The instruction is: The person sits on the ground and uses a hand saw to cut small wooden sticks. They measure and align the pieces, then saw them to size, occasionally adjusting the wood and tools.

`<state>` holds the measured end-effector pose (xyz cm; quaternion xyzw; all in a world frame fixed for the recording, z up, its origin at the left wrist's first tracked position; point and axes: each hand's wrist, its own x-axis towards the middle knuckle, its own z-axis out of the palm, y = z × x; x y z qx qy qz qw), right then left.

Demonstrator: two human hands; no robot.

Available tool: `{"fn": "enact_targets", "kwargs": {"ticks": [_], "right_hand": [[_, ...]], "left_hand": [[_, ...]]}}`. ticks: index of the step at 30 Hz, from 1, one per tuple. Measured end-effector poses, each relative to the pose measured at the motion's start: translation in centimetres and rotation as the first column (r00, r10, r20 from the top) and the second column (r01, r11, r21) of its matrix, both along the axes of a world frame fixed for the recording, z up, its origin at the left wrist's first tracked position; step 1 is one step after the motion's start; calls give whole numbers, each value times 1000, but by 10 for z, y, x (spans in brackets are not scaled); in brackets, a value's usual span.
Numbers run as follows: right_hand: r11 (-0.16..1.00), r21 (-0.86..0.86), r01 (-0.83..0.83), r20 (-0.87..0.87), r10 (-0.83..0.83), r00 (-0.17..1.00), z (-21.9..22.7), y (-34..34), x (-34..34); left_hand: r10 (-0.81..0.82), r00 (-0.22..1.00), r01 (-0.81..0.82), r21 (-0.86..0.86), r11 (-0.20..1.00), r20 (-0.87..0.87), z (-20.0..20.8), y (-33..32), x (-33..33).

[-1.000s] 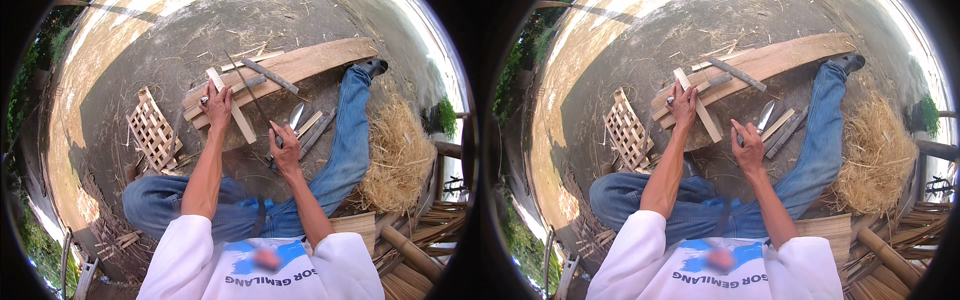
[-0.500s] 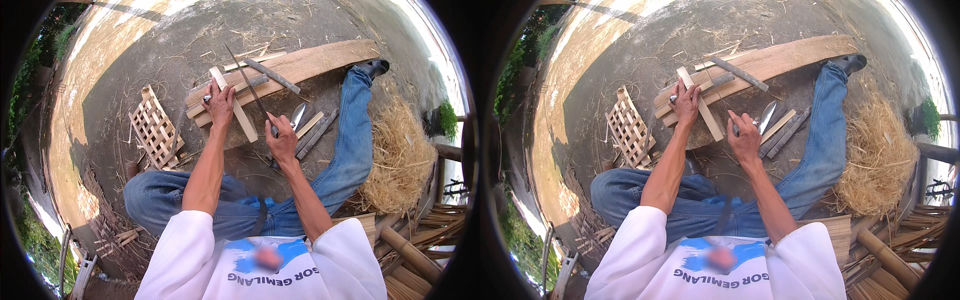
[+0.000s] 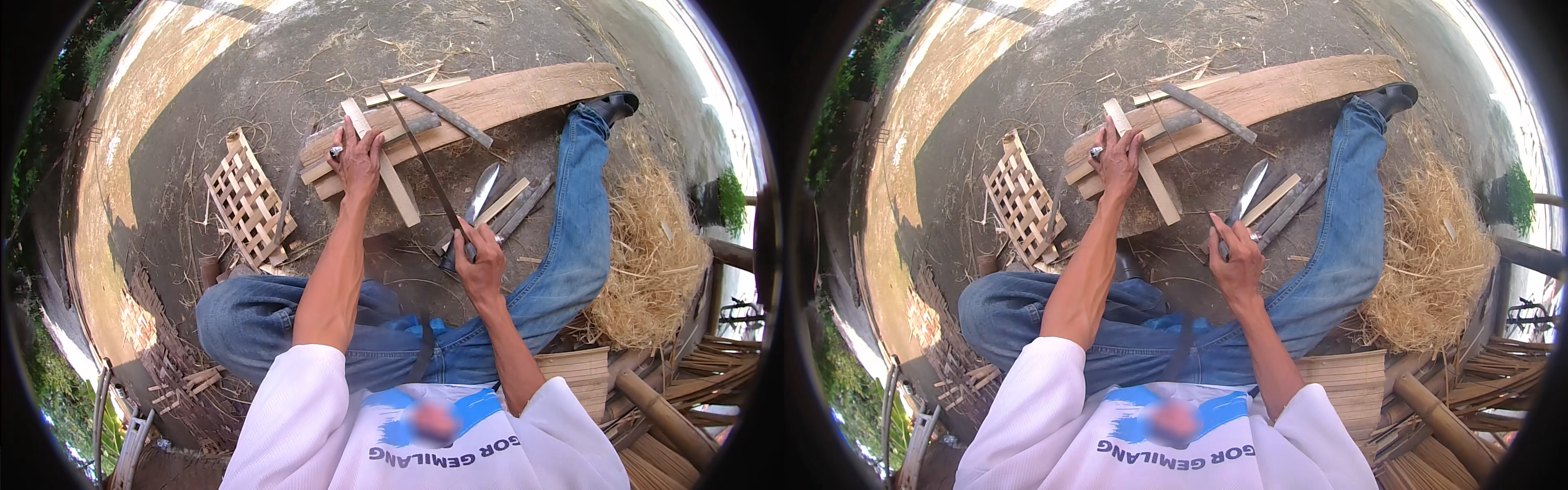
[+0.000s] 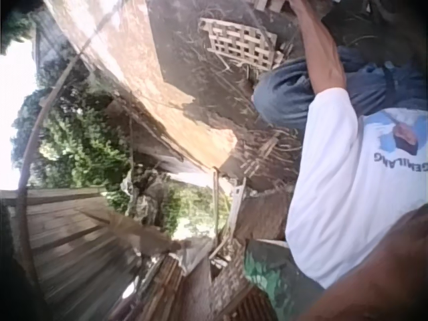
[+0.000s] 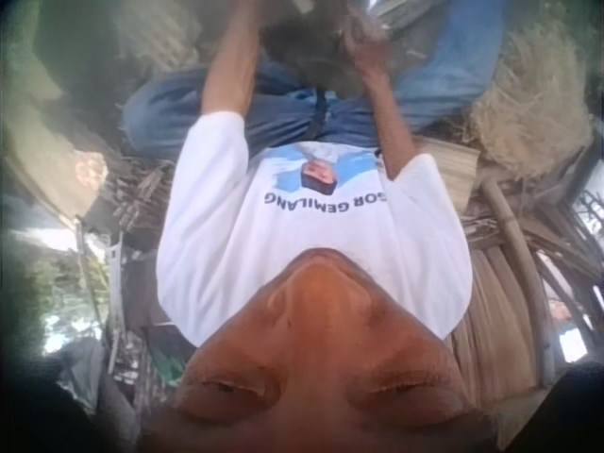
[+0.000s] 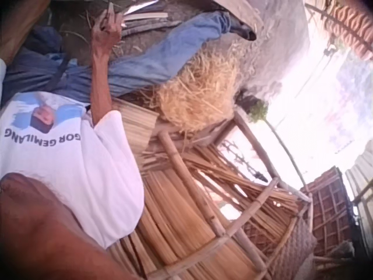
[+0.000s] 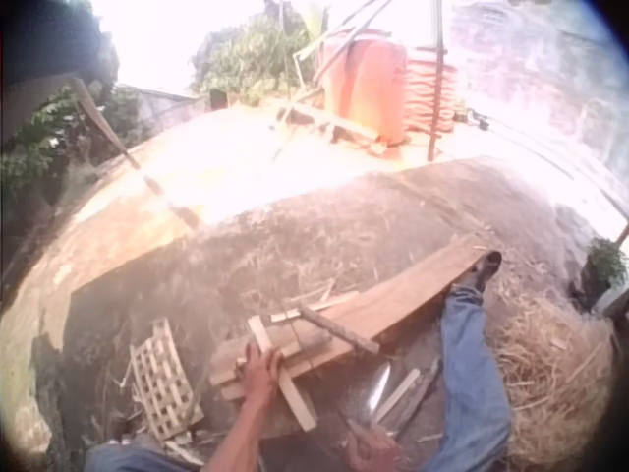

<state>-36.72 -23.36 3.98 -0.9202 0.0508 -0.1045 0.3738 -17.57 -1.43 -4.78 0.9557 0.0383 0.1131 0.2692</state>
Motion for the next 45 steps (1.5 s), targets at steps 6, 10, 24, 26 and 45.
{"fn": "enact_targets", "kwargs": {"ticks": [6,10,24,26,45], "right_hand": [[1000,-23,8,142,-4,990,-7,17,70],[999,-51,18,50,-16,999,-2,20,60],[1000,2,24,-9,-24,1000,3,7,4],[999,15,36,-47,-35,998,5,1,-16],[1000,-7,15,82,-15,997,-2,20,68]], "left_hand": [[-11,1000,11,11,1000,8,-5,-6,0],[-18,1000,19,19,1000,-13,0,-2,0],[-20,999,19,65,998,24,-3,2,0],[-19,999,17,61,998,43,-4,1,0],[-10,999,9,40,999,38,-2,-6,4]]}}
